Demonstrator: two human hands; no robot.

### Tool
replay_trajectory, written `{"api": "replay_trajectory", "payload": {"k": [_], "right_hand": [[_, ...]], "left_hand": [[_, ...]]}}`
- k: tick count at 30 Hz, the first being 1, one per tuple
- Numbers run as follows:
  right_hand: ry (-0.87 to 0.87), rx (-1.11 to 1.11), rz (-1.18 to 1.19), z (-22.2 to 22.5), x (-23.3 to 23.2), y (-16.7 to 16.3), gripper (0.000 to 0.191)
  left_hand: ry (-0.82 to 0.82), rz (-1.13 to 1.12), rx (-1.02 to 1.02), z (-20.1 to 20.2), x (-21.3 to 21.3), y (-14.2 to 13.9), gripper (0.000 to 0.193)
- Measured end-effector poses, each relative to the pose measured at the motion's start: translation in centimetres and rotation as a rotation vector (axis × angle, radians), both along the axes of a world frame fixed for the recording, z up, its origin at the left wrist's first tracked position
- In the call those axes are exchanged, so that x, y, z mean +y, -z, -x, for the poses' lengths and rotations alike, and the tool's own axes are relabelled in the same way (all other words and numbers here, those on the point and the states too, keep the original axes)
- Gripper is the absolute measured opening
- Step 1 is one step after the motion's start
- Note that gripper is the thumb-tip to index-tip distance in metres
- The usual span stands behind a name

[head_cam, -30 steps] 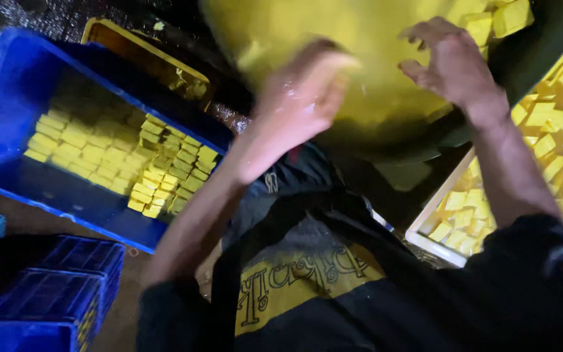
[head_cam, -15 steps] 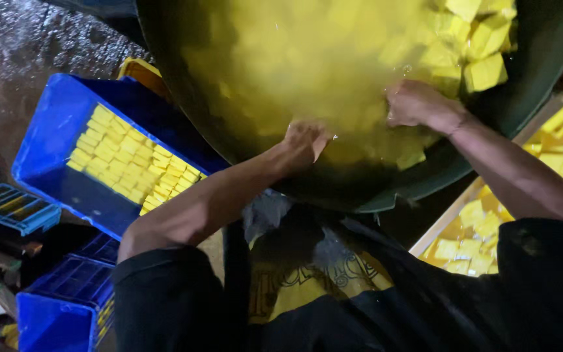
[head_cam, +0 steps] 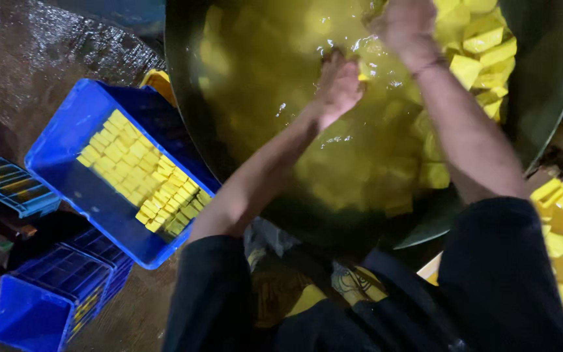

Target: The person picks yellow soap bars from a large water-filled basin, rubs and rinses each bar in the water by hand, and places the washed bars into a blue plastic crate, arranging them in rows. The person repeats this wash-and-transfer cycle continuously throughout the clip.

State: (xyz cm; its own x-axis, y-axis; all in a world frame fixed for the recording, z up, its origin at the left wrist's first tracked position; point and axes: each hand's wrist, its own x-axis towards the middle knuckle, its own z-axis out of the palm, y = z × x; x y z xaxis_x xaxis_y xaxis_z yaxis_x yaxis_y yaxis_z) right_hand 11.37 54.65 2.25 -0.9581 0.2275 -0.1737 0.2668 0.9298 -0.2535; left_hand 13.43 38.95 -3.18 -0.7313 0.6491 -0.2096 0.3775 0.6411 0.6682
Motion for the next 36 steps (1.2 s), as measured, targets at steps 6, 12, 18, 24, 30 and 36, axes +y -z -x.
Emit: {"api": "replay_trajectory", "payload": {"k": [6, 12, 18, 24, 30, 36], "right_hand": [[0.4, 0.047, 0.314, 3.0, -3.8, 1.3, 0.028], [-0.102, 0.063, 0.811, -0.4, 2.0, -1.6, 0.026], [0.084, -0.072, 1.132, -3.9, 2.4, -5.9, 0.042], [0.004, -0.007, 0.926, -4.8, -1.1, -5.3, 0.035], [-0.2, 0.409, 0.419, -4.7, -6.1, -4.9, 0.04], [-0.278, 0.116, 0.96, 2.1, -8.3, -3.4, 0.044]], "left_hand": [[0.079, -0.349, 0.1, 0.4, -1.2, 2.7, 0.038], [-0.129, -0.584, -0.598, 1.7, -4.4, 0.3, 0.059], [-0.29, -0.999, -0.686, 3.3, -5.9, -0.8, 0.063], [-0.463, -1.506, -1.083, 2.0, -1.9, 0.8, 0.039], [-0.665, -1.74, -1.178, 1.2, 0.1, 1.2, 0.039], [-1.12, -1.886, -1.213, 3.8, -4.2, -1.2, 0.035]]}}
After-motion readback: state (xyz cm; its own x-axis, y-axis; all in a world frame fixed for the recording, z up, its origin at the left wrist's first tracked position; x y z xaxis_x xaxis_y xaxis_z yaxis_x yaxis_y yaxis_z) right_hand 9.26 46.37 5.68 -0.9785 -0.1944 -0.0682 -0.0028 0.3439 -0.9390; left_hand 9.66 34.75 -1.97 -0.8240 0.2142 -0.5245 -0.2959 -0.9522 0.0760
